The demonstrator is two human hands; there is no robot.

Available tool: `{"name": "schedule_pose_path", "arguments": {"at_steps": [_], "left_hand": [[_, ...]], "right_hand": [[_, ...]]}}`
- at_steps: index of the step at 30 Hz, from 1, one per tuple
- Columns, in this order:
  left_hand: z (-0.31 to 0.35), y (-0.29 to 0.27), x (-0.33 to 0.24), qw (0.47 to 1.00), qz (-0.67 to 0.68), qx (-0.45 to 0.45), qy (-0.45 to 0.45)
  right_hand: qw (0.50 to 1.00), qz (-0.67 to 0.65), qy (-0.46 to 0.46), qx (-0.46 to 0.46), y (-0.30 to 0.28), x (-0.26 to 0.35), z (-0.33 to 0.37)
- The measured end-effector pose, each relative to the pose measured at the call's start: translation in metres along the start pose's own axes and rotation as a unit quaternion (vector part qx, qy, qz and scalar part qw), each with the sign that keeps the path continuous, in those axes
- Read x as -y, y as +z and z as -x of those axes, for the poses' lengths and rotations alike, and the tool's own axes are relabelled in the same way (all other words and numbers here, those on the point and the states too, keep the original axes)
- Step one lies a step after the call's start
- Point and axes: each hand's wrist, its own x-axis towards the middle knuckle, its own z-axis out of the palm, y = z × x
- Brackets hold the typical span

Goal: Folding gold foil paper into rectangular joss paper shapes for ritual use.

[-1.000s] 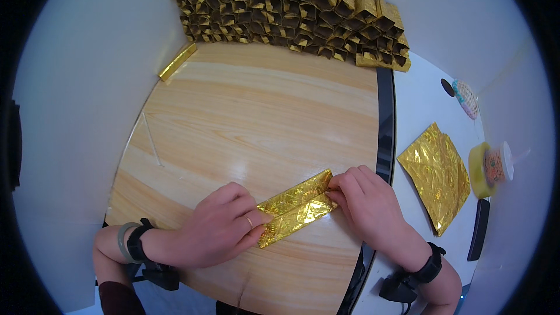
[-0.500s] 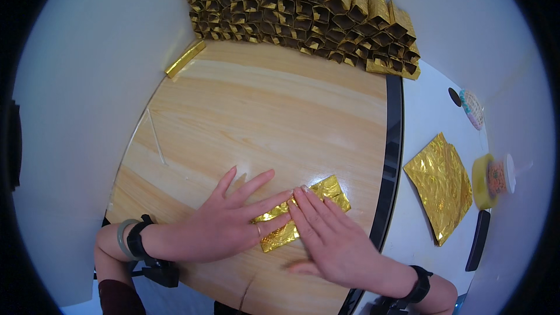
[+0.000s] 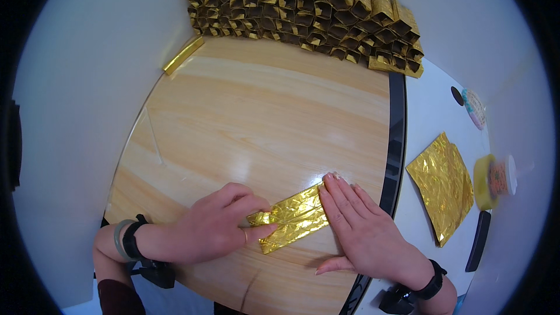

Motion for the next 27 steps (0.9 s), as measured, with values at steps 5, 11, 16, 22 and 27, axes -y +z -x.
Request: {"name": "schedule_pose_path", "arguments": {"at_steps": [5,11,16,22,27], "left_hand": [[-0.001,-0.004,0.007,0.996,-0.042,-0.003,0.074],[-0.002,-0.009,0.004,0.992,-0.083,0.031,0.095],[-0.001,-0.009,0.008,0.991,-0.092,0.032,0.089],[-0.008,-0.001,0.020,0.993,-0.021,-0.032,0.112],[-0.035,-0.009,0.033,0.974,0.021,0.073,0.216]], "right_hand": [[0.998,0.059,0.022,0.005,-0.003,0.015,-0.002],[0.996,-0.057,-0.060,-0.031,0.006,0.030,-0.012],[1.000,-0.016,-0.002,-0.015,0.002,-0.004,0.000],[1.000,-0.016,-0.002,-0.003,0.002,-0.001,0.001],[1.000,0.013,0.001,0.009,0.002,0.001,0.002]]}}
